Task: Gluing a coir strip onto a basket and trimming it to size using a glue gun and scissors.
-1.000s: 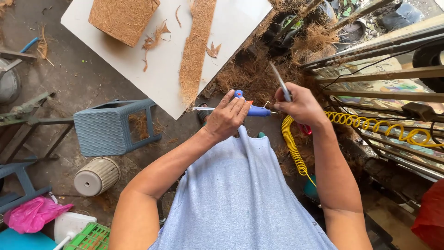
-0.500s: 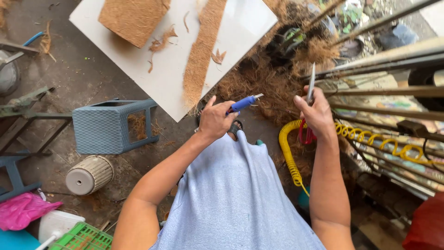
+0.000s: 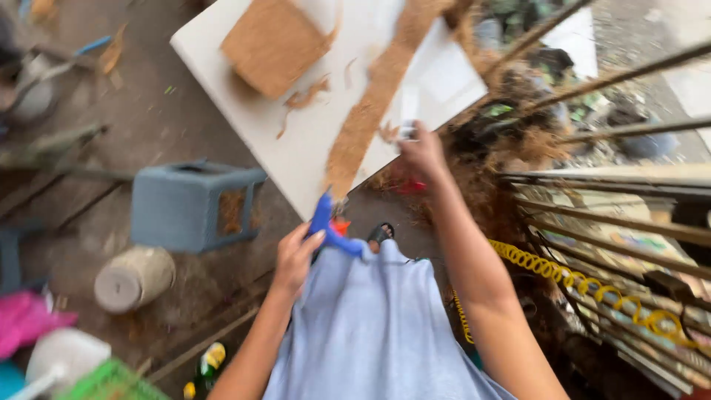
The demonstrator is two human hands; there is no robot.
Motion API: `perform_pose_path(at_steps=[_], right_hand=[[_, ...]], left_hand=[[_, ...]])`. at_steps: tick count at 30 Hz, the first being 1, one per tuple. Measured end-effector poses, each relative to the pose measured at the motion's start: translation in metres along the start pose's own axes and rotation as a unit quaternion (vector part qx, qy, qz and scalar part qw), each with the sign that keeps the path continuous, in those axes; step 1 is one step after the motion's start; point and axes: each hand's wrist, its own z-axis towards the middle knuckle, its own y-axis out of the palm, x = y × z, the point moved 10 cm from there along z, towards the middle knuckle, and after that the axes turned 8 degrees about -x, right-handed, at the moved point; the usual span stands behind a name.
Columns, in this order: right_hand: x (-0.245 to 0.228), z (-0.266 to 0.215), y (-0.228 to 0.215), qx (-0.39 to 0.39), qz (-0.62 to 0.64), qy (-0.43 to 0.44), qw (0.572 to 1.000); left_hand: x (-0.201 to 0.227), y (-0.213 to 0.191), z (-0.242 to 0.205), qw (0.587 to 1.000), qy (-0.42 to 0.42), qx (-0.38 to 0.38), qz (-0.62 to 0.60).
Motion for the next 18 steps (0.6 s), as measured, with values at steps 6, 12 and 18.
perform_pose_path(at_steps=[6, 12, 18], right_hand=[[-0.013, 0.105, 0.12, -0.058, -0.059, 0.1, 0.992], [-0.05, 0.1, 0.14, -0.051, -0.081, 0.052, 0.994], [-0.123, -0.013, 0.06, -0.248, 0.059, -0.088, 0.963]], left_hand=[[0.067, -0.055, -0.032, 0.998, 0.001, 0.044, -0.036], [0.116, -0.089, -0.018, 0.989, 0.009, 0.118, -0.092], [0.18, -0.086, 0.054, 0.988, 0.104, 0.032, -0.113]])
